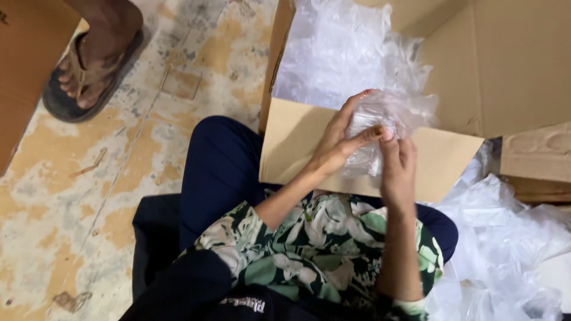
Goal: The person sits on the floor with a cardboard box on their lap. They take clear plastic bags, place small plastic containers inside, wrap them, and pack the wrapped items into the box, repeating this for item after item.
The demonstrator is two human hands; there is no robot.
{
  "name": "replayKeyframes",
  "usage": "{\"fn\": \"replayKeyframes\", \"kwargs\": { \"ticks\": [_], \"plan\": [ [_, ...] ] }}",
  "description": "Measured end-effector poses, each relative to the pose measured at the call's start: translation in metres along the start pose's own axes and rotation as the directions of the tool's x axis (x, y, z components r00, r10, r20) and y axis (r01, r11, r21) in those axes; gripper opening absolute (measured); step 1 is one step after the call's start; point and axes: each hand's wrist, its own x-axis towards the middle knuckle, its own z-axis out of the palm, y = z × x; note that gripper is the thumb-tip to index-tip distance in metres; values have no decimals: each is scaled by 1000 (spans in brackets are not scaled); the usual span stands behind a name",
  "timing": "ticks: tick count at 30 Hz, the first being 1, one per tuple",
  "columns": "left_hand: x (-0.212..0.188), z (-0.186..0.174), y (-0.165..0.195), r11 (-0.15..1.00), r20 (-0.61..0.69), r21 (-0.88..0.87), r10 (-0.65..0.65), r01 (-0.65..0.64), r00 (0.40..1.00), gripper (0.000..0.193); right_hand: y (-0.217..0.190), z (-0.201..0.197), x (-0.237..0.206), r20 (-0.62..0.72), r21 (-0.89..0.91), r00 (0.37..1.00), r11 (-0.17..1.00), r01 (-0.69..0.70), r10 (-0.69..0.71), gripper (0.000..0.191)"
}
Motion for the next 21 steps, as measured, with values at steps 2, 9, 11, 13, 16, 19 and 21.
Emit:
{"fn": "replayKeyframes", "kwargs": {
  "ticks": [2, 9, 11, 13, 16, 19, 21],
  "plan": [
    [-7, 8, -8, 992, -64, -118, -47, 39, 997, 70, -1, 16, -21, -80, 30, 997, 1000, -1, 4, 40],
    [-31, 9, -27, 993, -68, 114, 23, -15, 997, 45, 8, 12, -57, -142, -9, 988, 998, -55, 53, 41],
    [-36, 9, -28, 999, -35, 40, -11, 12, 999, 46, 12, 9, -60, -173, -11, 980, 995, -96, 93, 41],
    [-40, 7, -28, 999, -13, 24, -46, 46, 999, 46, 13, 11, -62, -210, 0, 957, 979, -203, 198, 42],
    [-45, 5, -27, 994, -4, 86, -73, 73, 997, 43, 12, 20, -65, -198, 57, 974, 993, -103, 113, 53],
    [-49, 3, -26, 993, -9, 112, -45, 46, 999, 37, 7, 27, -67, -145, 80, 989, 997, 1, 10, 56],
    [-53, 2, -27, 995, -36, 82, -47, 50, 998, 36, 5, 29, -68, -87, 38, 995, 998, -40, 43, 62]
  ]
}}
